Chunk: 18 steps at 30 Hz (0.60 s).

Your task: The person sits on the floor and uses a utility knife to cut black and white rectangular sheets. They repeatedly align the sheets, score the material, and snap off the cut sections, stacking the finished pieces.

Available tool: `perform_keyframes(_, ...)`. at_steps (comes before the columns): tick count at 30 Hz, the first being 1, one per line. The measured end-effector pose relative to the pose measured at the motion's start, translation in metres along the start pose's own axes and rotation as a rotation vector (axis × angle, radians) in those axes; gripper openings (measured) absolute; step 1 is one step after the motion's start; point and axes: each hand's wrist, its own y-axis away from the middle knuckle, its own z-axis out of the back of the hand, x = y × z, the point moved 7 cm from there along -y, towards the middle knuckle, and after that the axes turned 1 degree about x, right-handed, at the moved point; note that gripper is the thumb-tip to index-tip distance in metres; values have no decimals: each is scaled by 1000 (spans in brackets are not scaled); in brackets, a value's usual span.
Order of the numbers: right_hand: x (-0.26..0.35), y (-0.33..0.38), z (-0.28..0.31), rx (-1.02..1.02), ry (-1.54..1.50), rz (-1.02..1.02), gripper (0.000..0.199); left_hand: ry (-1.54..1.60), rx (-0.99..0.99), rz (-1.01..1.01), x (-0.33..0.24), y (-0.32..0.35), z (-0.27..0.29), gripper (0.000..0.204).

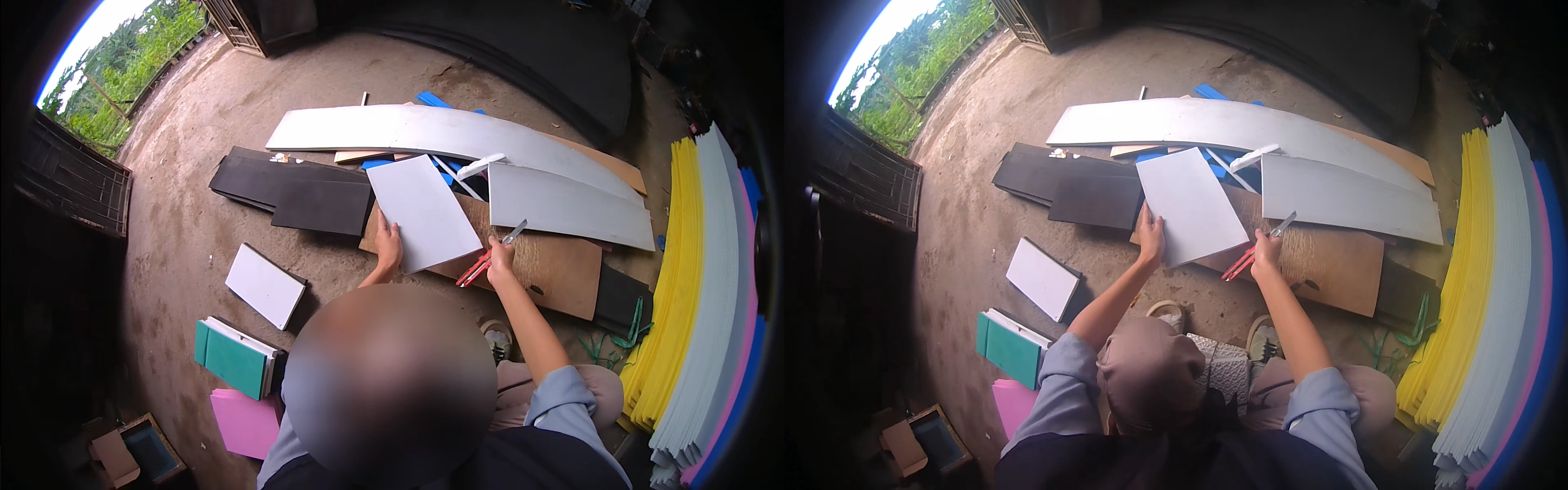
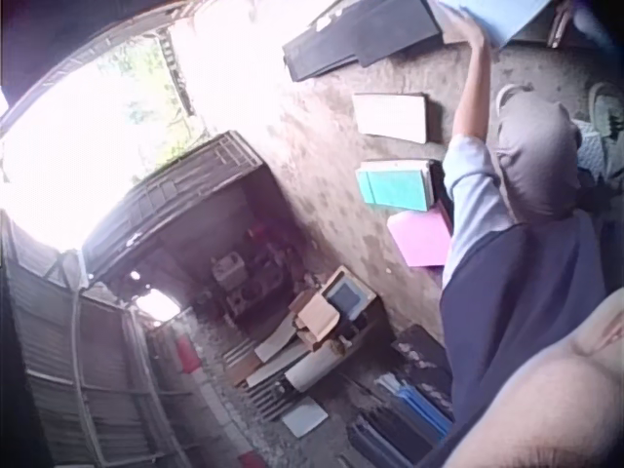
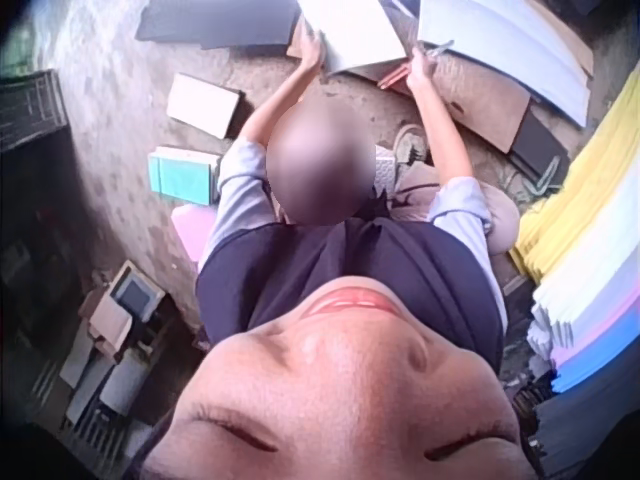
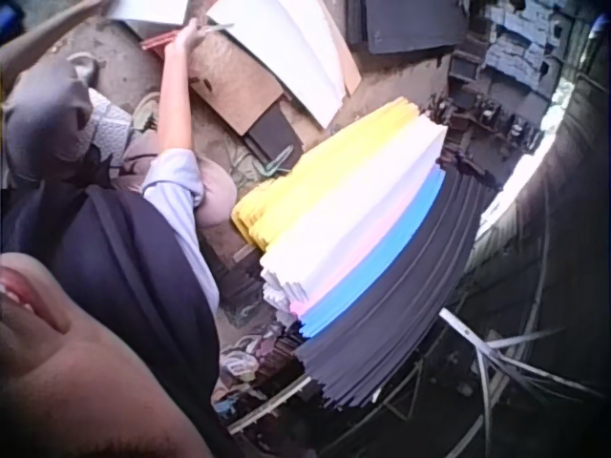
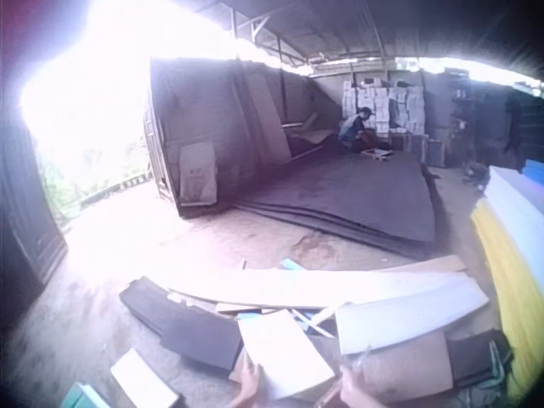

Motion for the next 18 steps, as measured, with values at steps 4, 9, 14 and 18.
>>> perform_keyframes(4, 0, -46, 6, 94, 129, 53, 15, 34, 87, 83, 58, -9, -2, 54)
perform_keyframes(9, -19, -60, -51, 193, 444, 125, 21, -325, -96, -70, 62, -21, 15, 52)
perform_keyframes(14, -40, -72, -97, 180, 925, 365, 39, -313, -718, 374, 109, -14, 91, 69)
perform_keyframes(18, -50, -57, -127, 269, 1054, 374, 50, 114, -716, 469, 152, -38, 140, 73)
